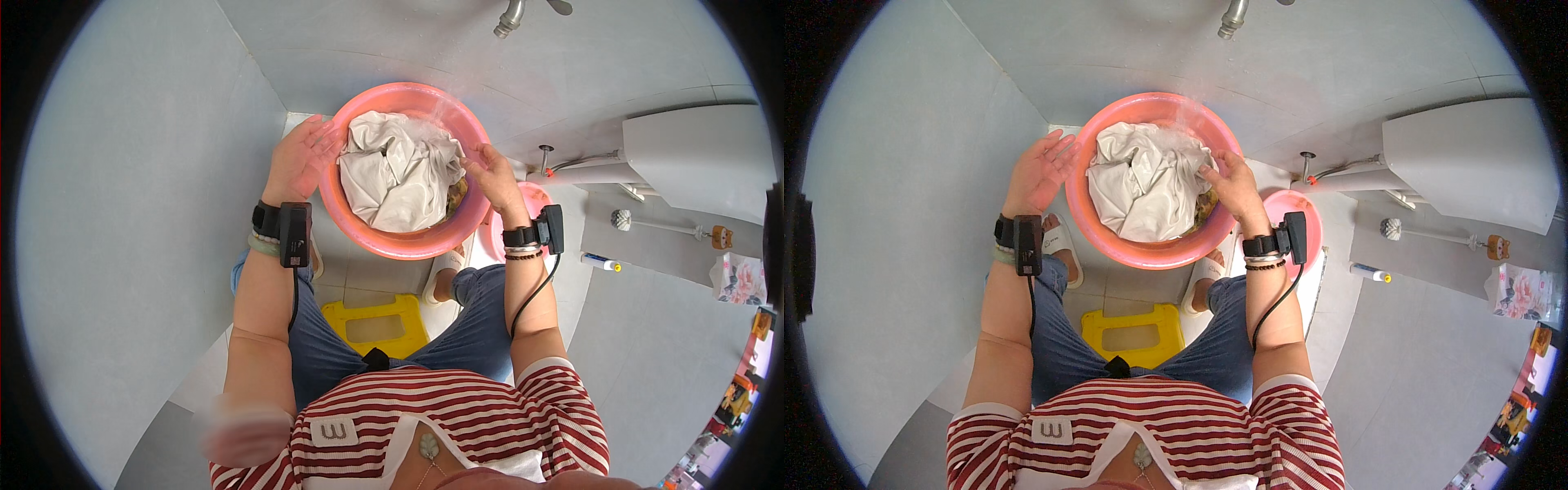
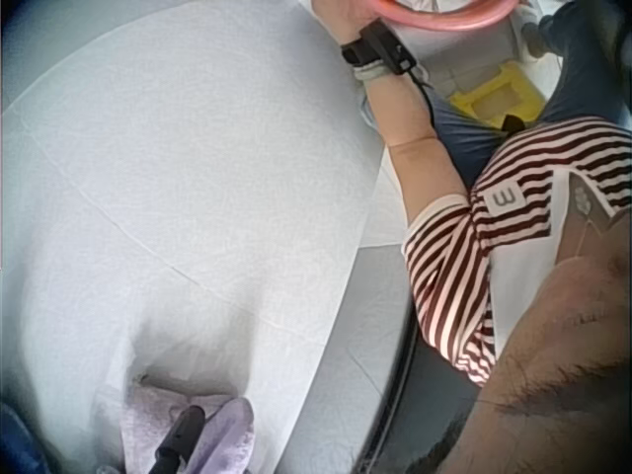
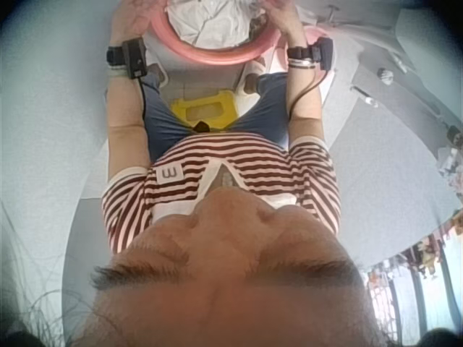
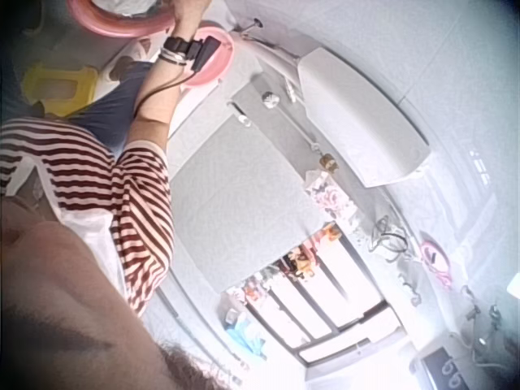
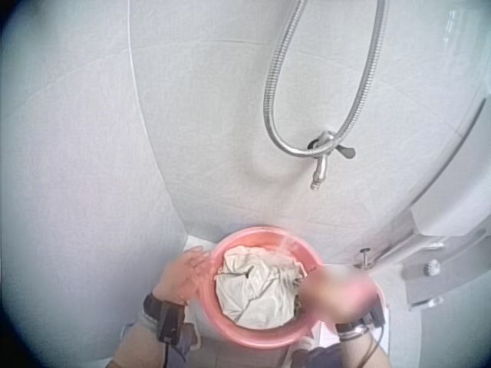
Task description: The person sits on a small stool in a bathroom and hand-washes clothes in a pink basin. They wring out a light-colored cloth, pour soapy water into a blue bucket, add more clothes from a second basin, rinse them under the tap, and continue scrubbing and wringing the items.
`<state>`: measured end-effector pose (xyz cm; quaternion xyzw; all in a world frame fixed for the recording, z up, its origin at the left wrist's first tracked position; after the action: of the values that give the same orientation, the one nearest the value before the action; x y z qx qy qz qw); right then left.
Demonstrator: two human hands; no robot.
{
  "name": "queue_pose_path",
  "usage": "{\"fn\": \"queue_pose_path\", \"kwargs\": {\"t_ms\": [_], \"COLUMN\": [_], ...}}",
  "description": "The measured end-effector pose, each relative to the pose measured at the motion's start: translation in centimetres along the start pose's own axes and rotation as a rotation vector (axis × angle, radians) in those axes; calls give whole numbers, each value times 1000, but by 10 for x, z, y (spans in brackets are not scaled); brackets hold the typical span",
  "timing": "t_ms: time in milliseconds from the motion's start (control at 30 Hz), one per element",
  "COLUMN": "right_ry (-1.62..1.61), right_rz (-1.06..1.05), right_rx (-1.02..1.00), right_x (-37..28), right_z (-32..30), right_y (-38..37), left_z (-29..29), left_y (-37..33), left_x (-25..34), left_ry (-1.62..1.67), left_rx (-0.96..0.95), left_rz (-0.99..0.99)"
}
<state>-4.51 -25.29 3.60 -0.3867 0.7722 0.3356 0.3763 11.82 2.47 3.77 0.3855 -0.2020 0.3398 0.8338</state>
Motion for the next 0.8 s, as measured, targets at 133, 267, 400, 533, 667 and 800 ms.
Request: {"fn": "queue_pose_path", "kwargs": {"t_ms": [133,267,400,533,667,800], "right_ry": [19,12,-11,-18,31,28], "right_rz": [4,3,29,46,11,9], "right_rx": [1,4,-6,-14,5,2], "right_x": [-3,1,0,-1,2,2], "right_z": [1,1,1,2,1,1], "right_y": [0,-1,0,0,-1,-1], "left_z": [0,0,1,-1,0,0], "left_y": [1,0,1,0,0,0], "left_x": [1,0,0,0,0,0], "left_ry": [-3,2,1,9,13,4], "left_rx": [6,1,6,-5,-7,-2], "left_rz": [3,1,-1,-1,-2,-4]}}
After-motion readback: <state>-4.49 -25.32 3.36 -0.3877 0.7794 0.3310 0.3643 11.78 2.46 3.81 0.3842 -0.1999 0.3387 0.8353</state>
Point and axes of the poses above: each hand's wrist, its own y-axis away from the middle knuckle, its own z-axis out of the palm, x = y × z, the point moved 7 cm from there along -y, towards the middle knuckle, and after that the axes turned 1 degree about -x, right-handed, at the moved point
